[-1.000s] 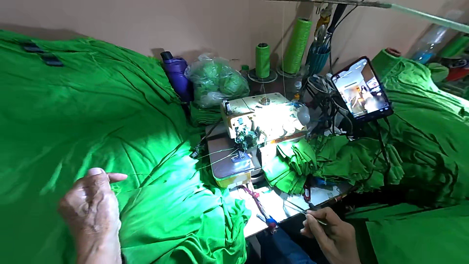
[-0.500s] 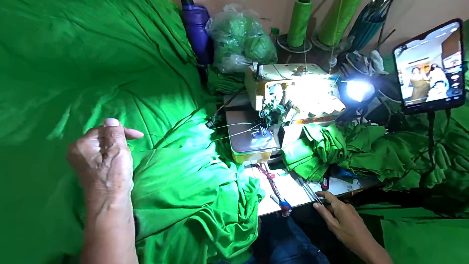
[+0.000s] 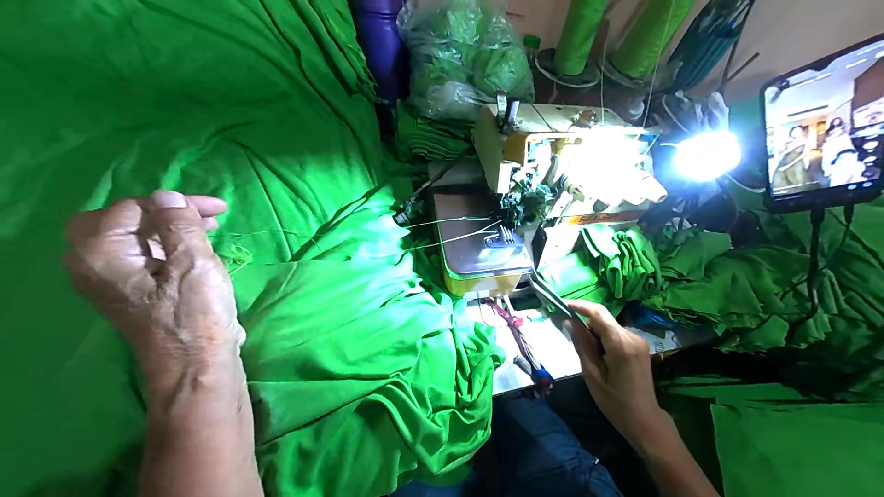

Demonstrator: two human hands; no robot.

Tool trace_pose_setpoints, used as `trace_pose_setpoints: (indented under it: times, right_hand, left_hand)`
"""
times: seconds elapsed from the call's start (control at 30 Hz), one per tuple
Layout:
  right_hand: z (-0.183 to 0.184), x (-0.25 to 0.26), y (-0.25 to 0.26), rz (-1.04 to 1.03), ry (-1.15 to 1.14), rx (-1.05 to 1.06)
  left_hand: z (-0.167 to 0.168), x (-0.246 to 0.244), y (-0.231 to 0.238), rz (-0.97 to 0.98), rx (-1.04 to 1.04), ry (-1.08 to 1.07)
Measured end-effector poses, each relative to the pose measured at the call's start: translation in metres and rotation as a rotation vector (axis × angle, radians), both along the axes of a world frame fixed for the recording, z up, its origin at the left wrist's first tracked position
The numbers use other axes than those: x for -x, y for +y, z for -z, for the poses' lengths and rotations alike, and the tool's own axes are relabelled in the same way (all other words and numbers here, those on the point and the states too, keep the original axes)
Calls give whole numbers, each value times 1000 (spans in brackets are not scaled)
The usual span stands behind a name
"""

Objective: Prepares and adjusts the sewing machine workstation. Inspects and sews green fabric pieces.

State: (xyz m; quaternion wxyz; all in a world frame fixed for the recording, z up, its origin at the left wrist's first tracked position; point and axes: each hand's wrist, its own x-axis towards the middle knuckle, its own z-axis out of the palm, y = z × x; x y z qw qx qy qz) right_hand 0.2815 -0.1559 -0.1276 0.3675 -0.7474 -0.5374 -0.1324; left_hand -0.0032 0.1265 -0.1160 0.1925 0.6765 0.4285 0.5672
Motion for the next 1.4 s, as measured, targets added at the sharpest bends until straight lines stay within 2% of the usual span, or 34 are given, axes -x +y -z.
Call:
trace_pose_setpoints:
  times: [0.13, 0.23, 0.3, 0.43, 0.7, 0.77, 0.83, 0.9, 0.93, 1.03, 1.07, 1.1, 1.17, 1.2, 1.3, 1.4]
  right_hand:
    - [-8, -1, 49, 42, 30, -27]
    - [-13, -3, 73, 71, -9, -88]
    - [-17, -1, 81, 113, -36, -85]
    - [-19, -4, 91, 174, -10, -32]
    - [-9, -1, 104, 126, -52, -182]
    - [-5, -1, 111, 141, -78, -222]
    - [0, -4, 120, 187, -83, -266]
    - [2, -5, 122, 218, -86, -270]
    - [2, -5, 120, 217, -94, -256]
    - [4, -6, 108, 197, -106, -202]
    - [5, -8, 105, 192, -109, -208]
    - [8, -11, 104, 188, -122, -224]
    - [15, -17, 101, 162, -153, -285]
    - [17, -20, 100, 141, -163, -312]
    - [15, -25, 93, 77, -194, -343]
    - [12, -34, 87, -14, -264, -352]
  left_hand:
    - [1, 1, 5, -4, -19, 25]
    - [-30, -15, -15, -3, 27, 1]
    - [-26, -11, -15, 18, -38, 57]
    - [-45, -21, -29, -26, 110, 24]
    - [-37, -11, -26, 3, 125, 66]
    - [-22, -6, -9, 16, 30, 50]
    - [6, 8, 31, 77, -146, 31]
    - [12, 12, 40, 102, -200, 44]
    - [5, 9, 31, 89, -171, 47]
    - [-39, -16, -24, -4, 98, 40]
    - [-43, -18, -28, -10, 112, 27]
    - [-37, -16, -22, 9, 48, 15]
    - [-8, -2, 12, 109, -237, 27]
    - [-2, 2, 21, 130, -294, 34]
    - [-19, -7, -9, 46, 5, 11]
    - [-3, 2, -5, 36, 10, 5]
